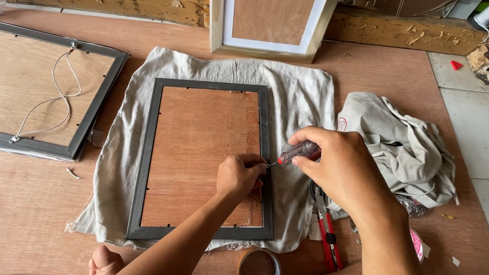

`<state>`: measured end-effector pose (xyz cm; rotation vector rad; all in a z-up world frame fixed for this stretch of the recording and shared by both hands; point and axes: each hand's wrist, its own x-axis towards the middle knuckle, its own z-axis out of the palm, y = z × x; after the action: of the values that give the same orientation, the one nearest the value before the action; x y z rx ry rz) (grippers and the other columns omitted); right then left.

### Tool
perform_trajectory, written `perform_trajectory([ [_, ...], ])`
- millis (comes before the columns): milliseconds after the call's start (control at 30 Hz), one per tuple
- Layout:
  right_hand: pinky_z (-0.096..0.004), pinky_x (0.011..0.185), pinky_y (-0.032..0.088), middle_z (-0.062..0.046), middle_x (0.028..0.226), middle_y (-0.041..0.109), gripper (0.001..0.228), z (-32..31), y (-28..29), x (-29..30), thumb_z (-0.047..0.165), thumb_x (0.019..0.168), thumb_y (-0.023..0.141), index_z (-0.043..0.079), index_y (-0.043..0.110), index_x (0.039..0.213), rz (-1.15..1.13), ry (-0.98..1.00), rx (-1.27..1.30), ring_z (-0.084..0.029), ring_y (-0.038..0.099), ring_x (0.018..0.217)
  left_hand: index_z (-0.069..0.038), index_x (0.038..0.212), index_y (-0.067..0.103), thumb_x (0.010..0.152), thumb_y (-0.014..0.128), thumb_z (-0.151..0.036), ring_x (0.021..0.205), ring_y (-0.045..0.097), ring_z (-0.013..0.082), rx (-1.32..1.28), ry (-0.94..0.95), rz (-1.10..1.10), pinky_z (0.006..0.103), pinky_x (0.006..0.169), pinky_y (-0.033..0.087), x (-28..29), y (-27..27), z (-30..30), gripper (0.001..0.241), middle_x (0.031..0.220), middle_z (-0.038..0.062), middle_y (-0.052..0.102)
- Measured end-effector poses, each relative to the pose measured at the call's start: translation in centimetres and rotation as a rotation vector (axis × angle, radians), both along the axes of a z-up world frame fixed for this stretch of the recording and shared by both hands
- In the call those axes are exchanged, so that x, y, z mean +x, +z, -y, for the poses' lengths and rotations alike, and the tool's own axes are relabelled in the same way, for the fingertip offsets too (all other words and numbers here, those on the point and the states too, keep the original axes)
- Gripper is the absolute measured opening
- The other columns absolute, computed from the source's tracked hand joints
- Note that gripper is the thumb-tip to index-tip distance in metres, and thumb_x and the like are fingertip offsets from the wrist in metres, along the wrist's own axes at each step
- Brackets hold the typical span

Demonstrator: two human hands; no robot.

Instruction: The person assembles a picture frame by attaching a hanging wire to the back using a screwdriver. They position the frame, retrieve a wire and screw from a bag, and drive the screw into the frame to secure the wire.

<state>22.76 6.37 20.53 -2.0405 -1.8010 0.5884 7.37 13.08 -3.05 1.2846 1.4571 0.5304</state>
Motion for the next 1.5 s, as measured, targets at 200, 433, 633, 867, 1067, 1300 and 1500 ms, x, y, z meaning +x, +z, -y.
perform_trajectory([
  [200,-0.047,0.077,0.069,-0.021,0.094,0.087,0.034,-0.2,-0.1,0.3,0.009,0.085,0.087,0.018,0.089,0.117,0.009,0.013,0.025,-0.039,0.086,0.089,-0.029,0.106,0.091,0.093,0.080,-0.031,0.069,0.083,0.0148,-0.009,-0.019,-0.012,0.0245,0.071,0.063,0.0,-1.1,-0.3,0.017,0.070,-0.002,0.082],
  [433,-0.048,0.078,0.069,-0.023,0.096,0.087,0.034,-0.5,-0.4,0.3,0.008,0.085,0.086,0.017,0.088,0.117,-0.010,0.018,0.032,-0.039,0.087,0.090,-0.029,0.104,0.090,0.091,0.081,-0.031,0.069,0.083,0.0152,-0.013,-0.014,-0.005,0.0243,0.071,0.063,0.0,-1.2,-0.4,0.017,0.069,-0.002,0.082],
  [633,-0.046,0.077,0.070,-0.022,0.098,0.088,0.034,-0.6,-0.6,0.2,0.008,0.085,0.086,0.018,0.088,0.118,-0.028,0.021,0.008,-0.037,0.087,0.089,-0.028,0.105,0.091,0.091,0.081,-0.032,0.069,0.083,0.0162,-0.016,-0.007,-0.011,0.0257,0.072,0.063,-0.1,-0.6,-0.2,0.018,0.068,-0.001,0.081],
  [867,-0.047,0.076,0.070,-0.023,0.098,0.087,0.032,-0.6,-0.9,0.3,0.010,0.085,0.086,0.016,0.088,0.117,-0.032,0.011,0.001,-0.038,0.087,0.089,-0.027,0.105,0.090,0.092,0.080,-0.029,0.066,0.082,0.0151,-0.019,-0.020,0.001,0.0231,0.067,0.063,-0.1,-1.1,-0.3,0.016,0.065,-0.001,0.080],
  [1067,-0.046,0.077,0.069,-0.022,0.100,0.087,0.031,-0.6,-0.5,0.1,0.016,0.087,0.086,0.019,0.087,0.118,-0.013,-0.023,-0.022,-0.035,0.087,0.088,-0.021,0.104,0.090,0.090,0.080,-0.021,0.065,0.082,0.0165,-0.019,-0.010,0.052,0.0254,0.065,0.066,-0.1,-0.8,-0.1,0.017,0.067,0.005,0.081],
  [1300,-0.042,0.074,0.069,-0.021,0.100,0.088,0.028,-0.8,-1.4,-0.3,0.013,0.086,0.086,0.019,0.087,0.114,-0.013,-0.001,-0.011,-0.032,0.088,0.086,-0.017,0.104,0.090,0.088,0.081,-0.018,0.062,0.081,0.0176,-0.029,-0.013,0.079,0.0302,0.062,0.070,-0.3,-0.6,-0.1,0.019,0.069,0.007,0.082],
  [1500,-0.046,0.077,0.068,-0.022,0.091,0.087,0.028,-0.4,-0.1,-1.0,0.013,0.088,0.085,0.020,0.087,0.115,0.045,0.023,-0.055,-0.037,0.087,0.088,-0.018,0.104,0.090,0.090,0.081,-0.019,0.064,0.081,0.0165,-0.056,-0.048,0.077,0.0301,0.064,0.070,-0.1,-0.9,-0.4,0.018,0.073,0.006,0.083],
])
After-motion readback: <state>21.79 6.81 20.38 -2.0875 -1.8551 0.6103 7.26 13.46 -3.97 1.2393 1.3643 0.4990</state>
